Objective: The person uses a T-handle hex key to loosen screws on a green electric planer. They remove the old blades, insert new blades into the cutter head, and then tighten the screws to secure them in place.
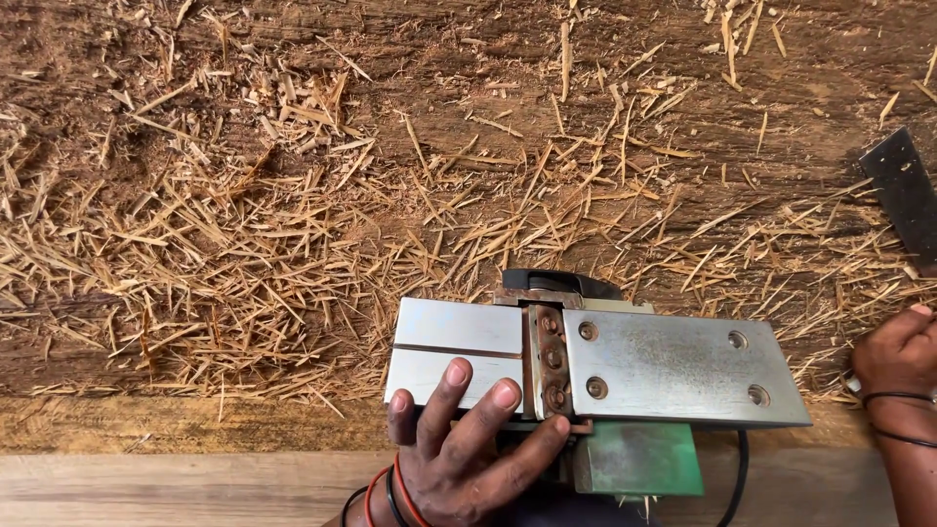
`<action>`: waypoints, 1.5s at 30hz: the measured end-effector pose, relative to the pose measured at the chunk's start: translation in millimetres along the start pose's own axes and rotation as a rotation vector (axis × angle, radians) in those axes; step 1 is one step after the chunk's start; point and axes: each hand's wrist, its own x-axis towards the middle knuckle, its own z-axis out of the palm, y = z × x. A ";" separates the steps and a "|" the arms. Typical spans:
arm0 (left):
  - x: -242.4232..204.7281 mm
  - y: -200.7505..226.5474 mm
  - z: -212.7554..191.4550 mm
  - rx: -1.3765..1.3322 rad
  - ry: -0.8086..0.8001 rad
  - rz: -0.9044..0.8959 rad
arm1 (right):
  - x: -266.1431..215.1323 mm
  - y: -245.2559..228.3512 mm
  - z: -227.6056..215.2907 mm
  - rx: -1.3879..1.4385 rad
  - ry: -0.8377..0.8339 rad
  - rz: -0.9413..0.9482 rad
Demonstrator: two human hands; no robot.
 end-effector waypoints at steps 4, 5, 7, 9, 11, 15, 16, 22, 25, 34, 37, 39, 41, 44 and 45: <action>0.4 0.5 -1.7 -0.016 -0.014 -0.011 | 3.4 -9.1 -9.3 0.098 -0.074 0.040; 0.5 0.2 -1.7 -0.018 -0.019 -0.008 | 5.6 -13.1 -12.9 0.169 -0.105 0.072; 1.2 1.0 -1.6 -0.015 -0.017 -0.012 | 4.7 -10.1 -10.8 0.111 -0.065 0.033; 1.7 1.5 -2.0 -0.012 -0.015 -0.017 | 4.7 -8.3 -8.6 0.055 -0.027 -0.007; 2.2 1.8 -2.3 -0.022 -0.016 -0.020 | 5.7 -7.2 -6.9 0.076 0.004 -0.017; 3.2 0.3 -4.4 -0.016 -0.023 -0.005 | 7.1 -13.4 -11.7 0.050 0.048 -0.075; 3.1 0.1 -5.2 -0.017 -0.036 0.001 | 7.5 -14.3 -12.7 0.060 0.025 -0.052; 1.8 1.7 -5.0 -0.006 -0.045 -0.011 | 17.8 -47.8 -38.8 0.047 0.068 -0.126; 0.5 -0.6 -5.1 -0.008 -0.055 -0.005 | 38.4 -116.7 -95.1 0.153 0.105 -0.242; 2.5 -4.2 -10.8 -0.037 -0.098 0.004 | 34.4 -99.3 -79.8 0.046 0.143 -0.222; 3.0 -3.3 -12.0 -0.039 -0.117 0.007 | 39.4 -115.6 -93.3 0.064 0.175 -0.260; 3.3 -2.5 -13.1 -0.035 -0.129 0.011 | 43.5 -129.6 -104.5 0.094 0.200 -0.281; 4.9 -1.6 -14.2 -0.070 -0.133 -0.010 | 50.8 -151.3 -122.3 0.196 0.184 -0.304; 4.0 -1.8 -14.2 -0.057 -0.143 -0.002 | 50.9 -151.0 -123.3 0.150 0.196 -0.287; 3.8 -2.0 -13.8 -0.055 -0.140 0.001 | 51.3 -153.6 -126.2 0.152 0.200 -0.286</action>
